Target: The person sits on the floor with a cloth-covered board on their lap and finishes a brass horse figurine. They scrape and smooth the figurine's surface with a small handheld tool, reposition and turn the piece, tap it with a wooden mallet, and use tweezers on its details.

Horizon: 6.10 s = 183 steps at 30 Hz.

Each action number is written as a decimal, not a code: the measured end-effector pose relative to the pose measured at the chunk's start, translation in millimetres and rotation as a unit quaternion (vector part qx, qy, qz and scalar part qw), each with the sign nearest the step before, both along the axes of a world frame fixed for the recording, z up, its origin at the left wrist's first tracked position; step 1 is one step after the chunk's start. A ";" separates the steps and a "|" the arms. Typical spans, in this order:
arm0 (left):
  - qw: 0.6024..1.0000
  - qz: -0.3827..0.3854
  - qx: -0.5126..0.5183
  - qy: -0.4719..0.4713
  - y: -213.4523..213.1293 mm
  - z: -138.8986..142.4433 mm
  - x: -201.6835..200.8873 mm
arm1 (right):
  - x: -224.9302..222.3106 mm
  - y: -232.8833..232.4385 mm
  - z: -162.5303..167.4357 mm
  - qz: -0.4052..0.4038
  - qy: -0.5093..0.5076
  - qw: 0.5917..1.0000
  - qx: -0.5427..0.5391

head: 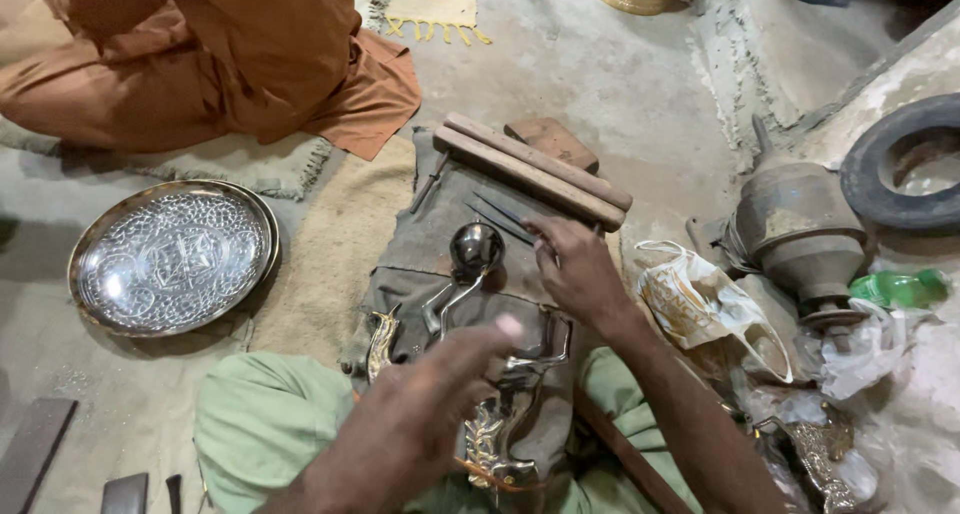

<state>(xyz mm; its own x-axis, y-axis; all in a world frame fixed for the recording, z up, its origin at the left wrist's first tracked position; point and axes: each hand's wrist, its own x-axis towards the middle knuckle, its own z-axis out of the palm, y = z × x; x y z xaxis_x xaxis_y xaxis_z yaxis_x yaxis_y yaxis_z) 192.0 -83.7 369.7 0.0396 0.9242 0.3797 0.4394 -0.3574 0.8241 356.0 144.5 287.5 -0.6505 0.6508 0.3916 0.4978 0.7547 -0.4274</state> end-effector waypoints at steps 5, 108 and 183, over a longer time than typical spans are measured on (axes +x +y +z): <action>0.939 -0.102 0.227 0.236 -12.6 2.1 15.2 | -29.4 34.2 -26.7 -0.015 -0.117 0.993 0.018; 0.924 0.354 0.017 0.141 -1.0 -169.8 23.5 | 15.1 -132.8 50.0 0.140 -0.239 0.961 -0.026; 0.952 0.292 0.037 0.084 -16.3 -179.1 -1.0 | -22.5 -169.2 51.2 0.134 -0.369 0.919 0.032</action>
<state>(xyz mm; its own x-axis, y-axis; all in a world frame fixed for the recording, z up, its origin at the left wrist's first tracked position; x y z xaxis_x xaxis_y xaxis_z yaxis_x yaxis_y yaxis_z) 191.0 -100.0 190.6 -0.4072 0.7781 0.4782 0.7048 -0.0653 0.7064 333.5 -24.8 338.7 -0.8875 0.4201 -0.1893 0.4275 0.9040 0.0021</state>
